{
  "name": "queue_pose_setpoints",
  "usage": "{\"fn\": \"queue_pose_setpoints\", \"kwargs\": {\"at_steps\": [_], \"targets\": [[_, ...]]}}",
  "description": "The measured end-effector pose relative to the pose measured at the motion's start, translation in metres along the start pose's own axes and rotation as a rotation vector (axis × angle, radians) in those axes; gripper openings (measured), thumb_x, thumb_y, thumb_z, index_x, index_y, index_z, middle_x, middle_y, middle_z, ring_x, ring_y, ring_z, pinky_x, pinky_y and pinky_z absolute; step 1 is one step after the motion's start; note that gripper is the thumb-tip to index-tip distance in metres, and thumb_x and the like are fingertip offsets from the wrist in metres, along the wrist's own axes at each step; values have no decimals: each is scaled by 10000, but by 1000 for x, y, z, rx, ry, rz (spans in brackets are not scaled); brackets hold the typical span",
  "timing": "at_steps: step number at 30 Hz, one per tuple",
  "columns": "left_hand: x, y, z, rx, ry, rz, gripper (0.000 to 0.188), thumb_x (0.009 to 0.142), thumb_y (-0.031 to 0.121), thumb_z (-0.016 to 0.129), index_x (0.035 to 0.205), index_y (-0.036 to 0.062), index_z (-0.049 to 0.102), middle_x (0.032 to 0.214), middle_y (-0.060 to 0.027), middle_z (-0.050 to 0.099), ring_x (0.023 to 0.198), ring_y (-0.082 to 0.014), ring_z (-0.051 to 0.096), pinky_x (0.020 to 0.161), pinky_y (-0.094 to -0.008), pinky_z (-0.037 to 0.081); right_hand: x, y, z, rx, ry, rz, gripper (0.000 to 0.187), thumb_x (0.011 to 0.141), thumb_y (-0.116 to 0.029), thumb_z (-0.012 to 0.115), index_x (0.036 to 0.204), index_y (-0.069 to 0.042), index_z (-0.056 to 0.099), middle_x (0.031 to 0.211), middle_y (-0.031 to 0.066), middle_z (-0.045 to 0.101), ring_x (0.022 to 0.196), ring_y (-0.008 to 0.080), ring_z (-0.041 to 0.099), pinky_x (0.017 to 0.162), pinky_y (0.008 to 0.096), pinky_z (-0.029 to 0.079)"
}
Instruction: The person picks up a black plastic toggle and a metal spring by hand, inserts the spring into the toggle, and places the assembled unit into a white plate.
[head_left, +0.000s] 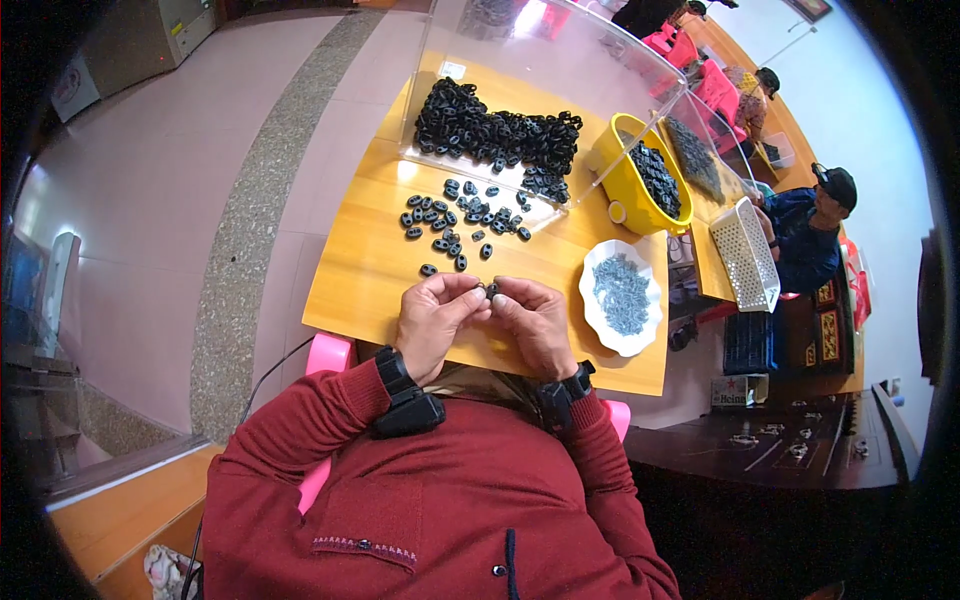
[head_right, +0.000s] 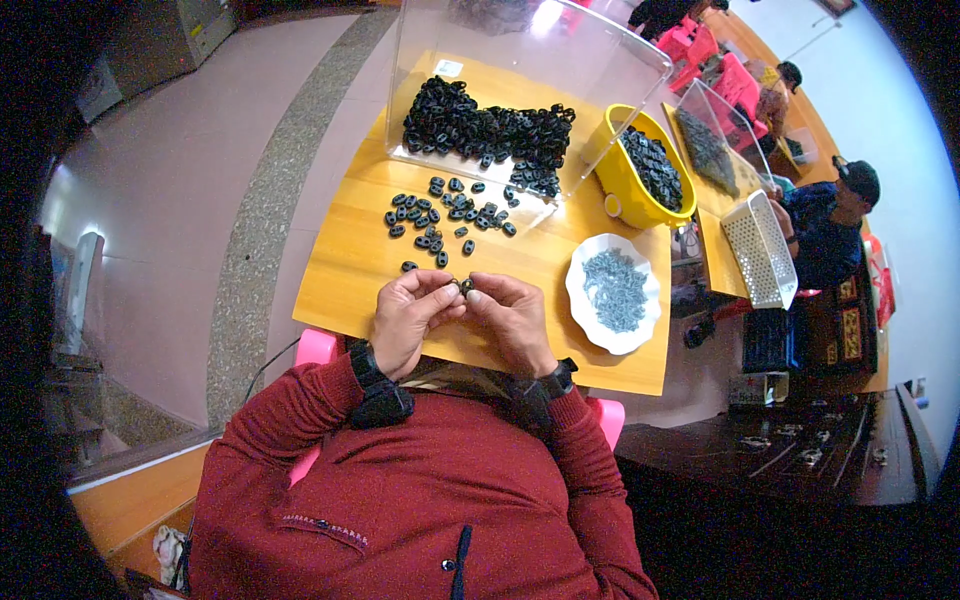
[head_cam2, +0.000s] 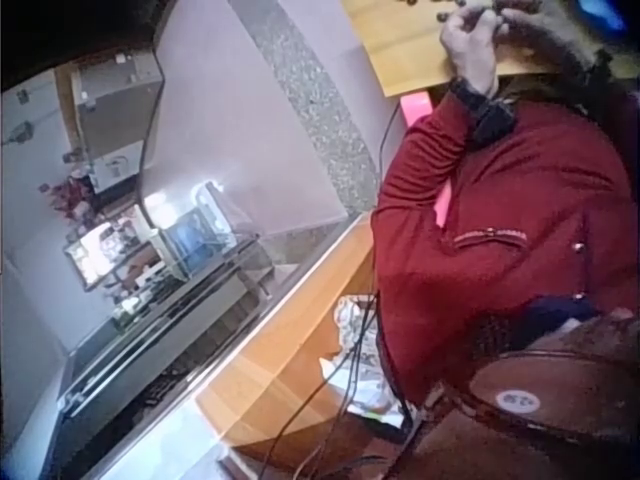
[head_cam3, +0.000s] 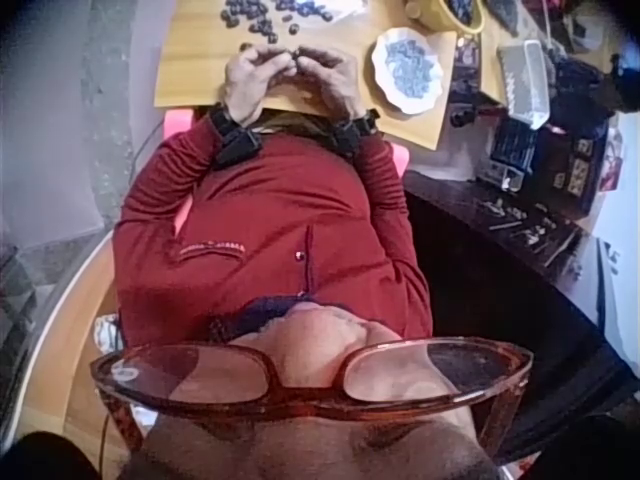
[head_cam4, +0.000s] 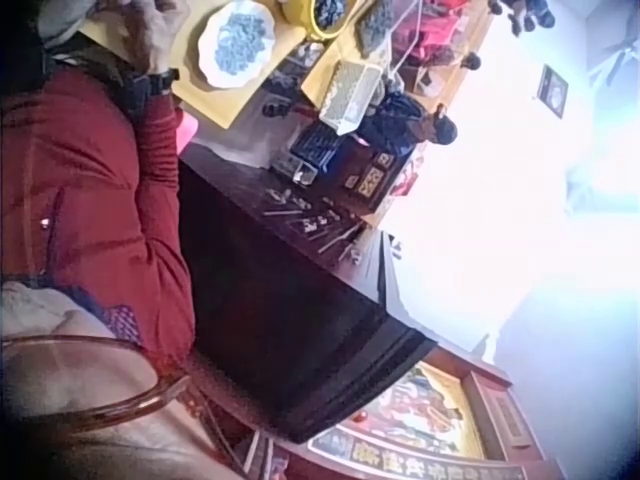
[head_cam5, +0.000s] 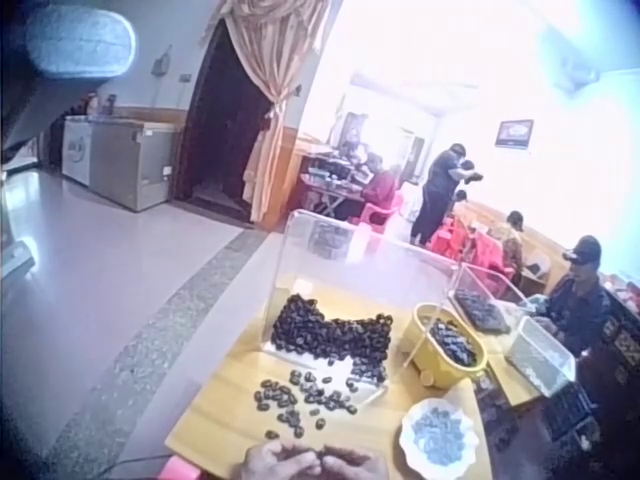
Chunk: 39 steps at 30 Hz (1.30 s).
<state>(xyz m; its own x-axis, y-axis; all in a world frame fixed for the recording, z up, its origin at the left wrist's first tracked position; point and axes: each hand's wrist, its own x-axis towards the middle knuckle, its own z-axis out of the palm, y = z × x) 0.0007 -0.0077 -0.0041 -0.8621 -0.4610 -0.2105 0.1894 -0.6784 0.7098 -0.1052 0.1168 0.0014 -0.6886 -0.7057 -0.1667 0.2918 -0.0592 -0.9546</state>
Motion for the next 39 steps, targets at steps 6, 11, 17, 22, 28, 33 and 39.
{"fn": "queue_pose_setpoints", "kwargs": {"at_steps": [6, 11, 17, 22, 28, 33, 39], "targets": [[-3, 5, 4, 17, 19, -40, 175, 876, 12, 610, 1039, -41, 573, 908, -85, 635, 783, -141, 647, 743, -257, 568, 0, -3, -1, 43, 30, -42, 249, 874, -16, 628, 1115, 43, 614, 957, 91, 679, 785, 124, 642, 716, 246, 535], [-3, 7, 5, 62, 7, -49, 189, 873, 28, 620, 1043, -42, 576, 899, -80, 636, 764, -135, 643, 735, -250, 563, 0, 0, -4, 36, 20, -62, 234, 881, -15, 619, 1107, 45, 620, 959, 96, 680, 794, 133, 647, 731, 253, 537], [-2, 4, 4, 85, -5, -41, 185, 875, 41, 624, 1035, -43, 586, 892, -76, 640, 749, -122, 638, 727, -240, 560, 1, 1, -6, -21, -2, -94, 212, 885, -11, 611, 1088, 47, 630, 966, 107, 683, 799, 139, 650, 742, 258, 540], [-2, 3, 4, 112, -11, -32, 169, 874, 40, 627, 1019, -43, 597, 892, -76, 646, 745, -116, 636, 717, -235, 561, -1, -2, -3, -17, -34, -86, 181, 888, -23, 612, 1053, 39, 653, 957, 83, 685, 811, 116, 639, 732, 230, 528], [-1, 1, 3, 110, -6, -25, 163, 872, 36, 629, 1013, -41, 599, 887, -76, 649, 740, -115, 638, 712, -233, 562, -1, -2, -2, -7, -46, -70, 177, 889, -22, 610, 1048, 40, 655, 954, 89, 686, 808, 123, 643, 732, 236, 532], [-1, 2, 4, 111, -9, -25, 161, 871, 34, 630, 1009, -40, 596, 885, -78, 650, 734, -116, 638, 711, -234, 562, 0, -2, -4, 3, -55, -61, 181, 892, -12, 597, 1055, 57, 638, 957, 115, 684, 800, 157, 661, 752, 277, 555], [-2, 1, 2, 94, -8, -40, 155, 867, 28, 632, 1003, -35, 593, 888, -85, 653, 738, -123, 645, 711, -238, 567, -3, -7, -1, 49, -54, -20, 180, 887, -24, 609, 1041, 61, 645, 948, 104, 682, 797, 137, 649, 725, 250, 543]]}}
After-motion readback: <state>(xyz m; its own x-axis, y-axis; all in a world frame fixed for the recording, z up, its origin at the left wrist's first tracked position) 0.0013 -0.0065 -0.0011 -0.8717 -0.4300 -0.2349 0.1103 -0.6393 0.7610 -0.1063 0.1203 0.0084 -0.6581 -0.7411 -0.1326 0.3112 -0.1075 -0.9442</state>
